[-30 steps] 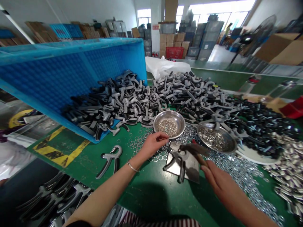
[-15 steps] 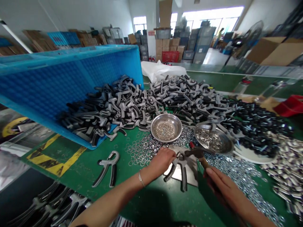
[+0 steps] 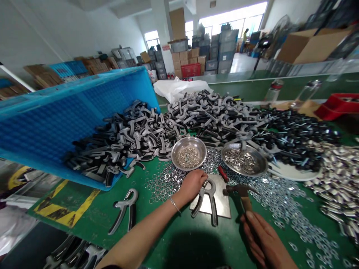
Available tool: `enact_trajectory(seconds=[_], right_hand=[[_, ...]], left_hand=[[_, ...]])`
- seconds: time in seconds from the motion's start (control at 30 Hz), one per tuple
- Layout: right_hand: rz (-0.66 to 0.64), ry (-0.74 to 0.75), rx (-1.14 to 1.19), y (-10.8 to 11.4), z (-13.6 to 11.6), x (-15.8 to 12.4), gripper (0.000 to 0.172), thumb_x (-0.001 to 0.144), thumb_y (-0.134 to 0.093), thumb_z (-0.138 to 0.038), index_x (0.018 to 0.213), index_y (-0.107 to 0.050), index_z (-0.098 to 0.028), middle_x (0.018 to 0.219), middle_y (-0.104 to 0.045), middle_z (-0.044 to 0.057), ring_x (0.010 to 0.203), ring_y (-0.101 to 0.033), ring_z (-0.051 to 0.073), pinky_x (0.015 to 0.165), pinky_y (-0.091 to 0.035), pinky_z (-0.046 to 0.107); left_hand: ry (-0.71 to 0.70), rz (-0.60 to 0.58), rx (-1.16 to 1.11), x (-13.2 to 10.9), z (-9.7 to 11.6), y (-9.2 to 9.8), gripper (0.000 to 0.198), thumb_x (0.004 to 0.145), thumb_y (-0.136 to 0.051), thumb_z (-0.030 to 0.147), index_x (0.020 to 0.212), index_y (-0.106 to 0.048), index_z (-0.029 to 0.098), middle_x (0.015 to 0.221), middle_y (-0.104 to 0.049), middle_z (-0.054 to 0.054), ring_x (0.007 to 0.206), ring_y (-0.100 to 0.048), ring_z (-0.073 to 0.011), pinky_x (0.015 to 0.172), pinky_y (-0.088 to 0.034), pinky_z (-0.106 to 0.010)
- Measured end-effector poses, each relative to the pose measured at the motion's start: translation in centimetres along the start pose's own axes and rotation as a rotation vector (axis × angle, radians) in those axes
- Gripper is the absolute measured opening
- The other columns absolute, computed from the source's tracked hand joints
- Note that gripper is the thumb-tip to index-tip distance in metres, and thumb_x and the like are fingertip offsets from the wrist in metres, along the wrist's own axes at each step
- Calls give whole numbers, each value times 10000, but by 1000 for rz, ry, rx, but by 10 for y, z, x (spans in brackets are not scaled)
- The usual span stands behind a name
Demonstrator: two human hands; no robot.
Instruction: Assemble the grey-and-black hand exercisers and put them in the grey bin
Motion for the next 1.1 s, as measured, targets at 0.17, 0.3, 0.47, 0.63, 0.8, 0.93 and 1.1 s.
enact_trajectory(seconds=[0.17, 0.3, 0.47, 0.63, 0.8, 0.93, 1.1], right_hand=[[-4, 9, 12, 2, 4, 5, 493, 842, -568, -707, 923, -495, -227, 518, -468, -99, 317, -216, 26, 288, -223, 148], [35, -8, -36, 9, 9, 4, 521, 827, -560, -729, 944, -506, -224, 505, -442, -106, 316, -241, 41, 284, -242, 159], [-13, 21, -207, 7, -10, 0, 532, 853, -514, -723, 1058, -520, -233, 509, -495, -91, 311, -338, 79, 321, -282, 191], [-102, 178, -610, -3, -70, 9, 438, 908, -450, -670, 941, -565, -248, 647, -609, -22, 492, -552, 156, 451, -415, 258], [-74, 462, -952, -29, -137, 14, 427, 992, -306, -565, 785, -516, -256, 635, -586, -5, 597, -576, 186, 605, -439, 298], [-97, 493, -1142, -56, -142, 32, 377, 995, -315, -525, 895, -546, -244, 759, -666, 44, 698, -640, 232, 669, -455, 331], [-214, 448, -1136, -70, -127, 51, 424, 1009, -283, -519, 890, -573, -234, 802, -695, 48, 750, -660, 224, 708, -492, 321]], left_hand=[[-8, -13, 71, 0, 0, -4, 187, 954, -527, 228, 911, -697, 161, 926, -713, -68, 876, -647, -203, 833, -476, -304], [-204, -36, 362, -4, 19, -13, 165, 964, -505, 180, 939, -661, 132, 935, -673, -104, 922, -614, -235, 886, -472, -364], [-385, -89, 556, -14, 27, -30, 143, 959, -478, 121, 991, -618, 124, 972, -640, -120, 972, -589, -253, 920, -476, -421], [-223, 42, 265, -24, 14, -2, 247, 1005, -433, 208, 1218, -544, 153, 1177, -629, -117, 1130, -566, -235, 1010, -454, -415], [-188, 18, 235, -49, 17, 26, 253, 944, -483, 152, 1177, -580, 157, 1176, -619, -113, 1139, -535, -247, 1030, -405, -411], [-260, -127, 393, -53, 22, 18, 190, 965, -481, 194, 1053, -648, 174, 1054, -643, -101, 1036, -543, -259, 953, -396, -408], [-283, -150, 482, -48, 19, 10, 222, 992, -437, 191, 978, -657, 169, 987, -647, -93, 980, -538, -251, 899, -374, -382]])
Point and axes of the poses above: each hand's wrist, its own x-axis towards the middle knuckle, its own y-axis out of the back of the hand, z = x × y, the point moved 10 cm from there along x, towards the middle knuckle
